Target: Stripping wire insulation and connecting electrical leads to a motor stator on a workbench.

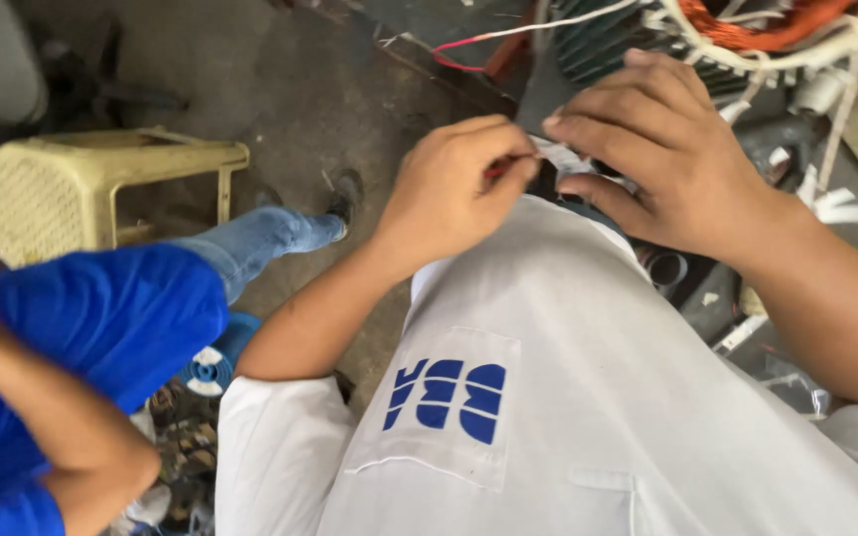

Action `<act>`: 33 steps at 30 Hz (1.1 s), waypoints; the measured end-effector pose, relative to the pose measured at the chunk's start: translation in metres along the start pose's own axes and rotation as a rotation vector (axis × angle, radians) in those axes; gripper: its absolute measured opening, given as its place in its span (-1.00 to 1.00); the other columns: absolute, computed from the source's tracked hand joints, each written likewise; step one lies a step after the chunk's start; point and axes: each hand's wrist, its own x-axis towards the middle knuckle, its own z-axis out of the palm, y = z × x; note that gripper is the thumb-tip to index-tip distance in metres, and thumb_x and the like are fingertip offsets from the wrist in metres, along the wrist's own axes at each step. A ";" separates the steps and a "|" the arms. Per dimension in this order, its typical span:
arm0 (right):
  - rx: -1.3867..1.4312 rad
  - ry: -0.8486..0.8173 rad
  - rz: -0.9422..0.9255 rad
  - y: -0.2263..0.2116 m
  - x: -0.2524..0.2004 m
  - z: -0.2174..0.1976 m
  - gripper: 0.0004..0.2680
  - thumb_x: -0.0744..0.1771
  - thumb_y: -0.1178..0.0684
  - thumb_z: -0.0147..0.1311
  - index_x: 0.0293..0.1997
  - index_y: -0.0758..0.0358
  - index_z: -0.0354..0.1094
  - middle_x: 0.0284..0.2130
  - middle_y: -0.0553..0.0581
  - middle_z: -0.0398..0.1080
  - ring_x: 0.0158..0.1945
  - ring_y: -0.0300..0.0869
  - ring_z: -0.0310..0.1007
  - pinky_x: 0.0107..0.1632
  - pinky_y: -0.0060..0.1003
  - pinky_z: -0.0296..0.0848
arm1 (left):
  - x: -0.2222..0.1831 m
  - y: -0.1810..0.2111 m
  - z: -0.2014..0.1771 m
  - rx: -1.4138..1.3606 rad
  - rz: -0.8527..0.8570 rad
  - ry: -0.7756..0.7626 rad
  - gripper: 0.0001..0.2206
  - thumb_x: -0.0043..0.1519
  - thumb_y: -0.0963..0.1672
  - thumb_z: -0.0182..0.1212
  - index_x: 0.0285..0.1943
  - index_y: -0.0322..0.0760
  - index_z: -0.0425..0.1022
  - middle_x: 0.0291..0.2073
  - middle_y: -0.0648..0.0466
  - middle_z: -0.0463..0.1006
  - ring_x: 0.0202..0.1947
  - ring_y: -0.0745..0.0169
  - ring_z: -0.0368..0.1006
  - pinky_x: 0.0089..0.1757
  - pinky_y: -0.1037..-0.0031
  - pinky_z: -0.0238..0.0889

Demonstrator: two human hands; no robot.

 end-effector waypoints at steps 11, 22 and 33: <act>-0.082 0.414 0.961 0.019 -0.389 -0.014 -0.85 0.38 0.40 -0.06 0.01 0.45 0.36 -0.18 0.36 0.43 -0.19 0.06 0.47 -0.15 -0.12 0.43 | 0.005 -0.003 0.012 -0.238 0.246 0.061 -0.90 0.24 -0.25 0.23 -0.13 -0.28 0.62 -0.36 0.08 0.56 -0.46 0.24 0.46 -0.45 0.54 0.38; -0.677 0.206 1.240 0.024 -0.431 0.093 -0.74 0.32 0.27 0.15 0.09 0.53 0.25 -0.09 0.51 0.25 -0.10 0.38 0.23 -0.04 0.18 0.25 | 0.003 -0.007 0.009 -0.271 0.065 -0.217 -0.92 0.29 -0.23 0.17 -0.12 -0.31 0.57 -0.29 0.06 0.53 -0.39 0.38 0.36 -0.34 0.60 0.18; -0.727 -0.268 1.389 0.048 -0.504 0.089 -0.73 0.39 -0.07 0.03 -0.10 0.38 0.52 -0.20 0.46 0.41 -0.23 0.31 0.47 -0.13 0.07 0.48 | -0.009 -0.032 0.019 -1.038 -0.314 -0.441 -0.70 0.33 -0.10 0.14 0.16 -0.37 0.50 -0.19 -0.13 0.64 -0.35 0.35 0.49 -0.29 0.57 0.42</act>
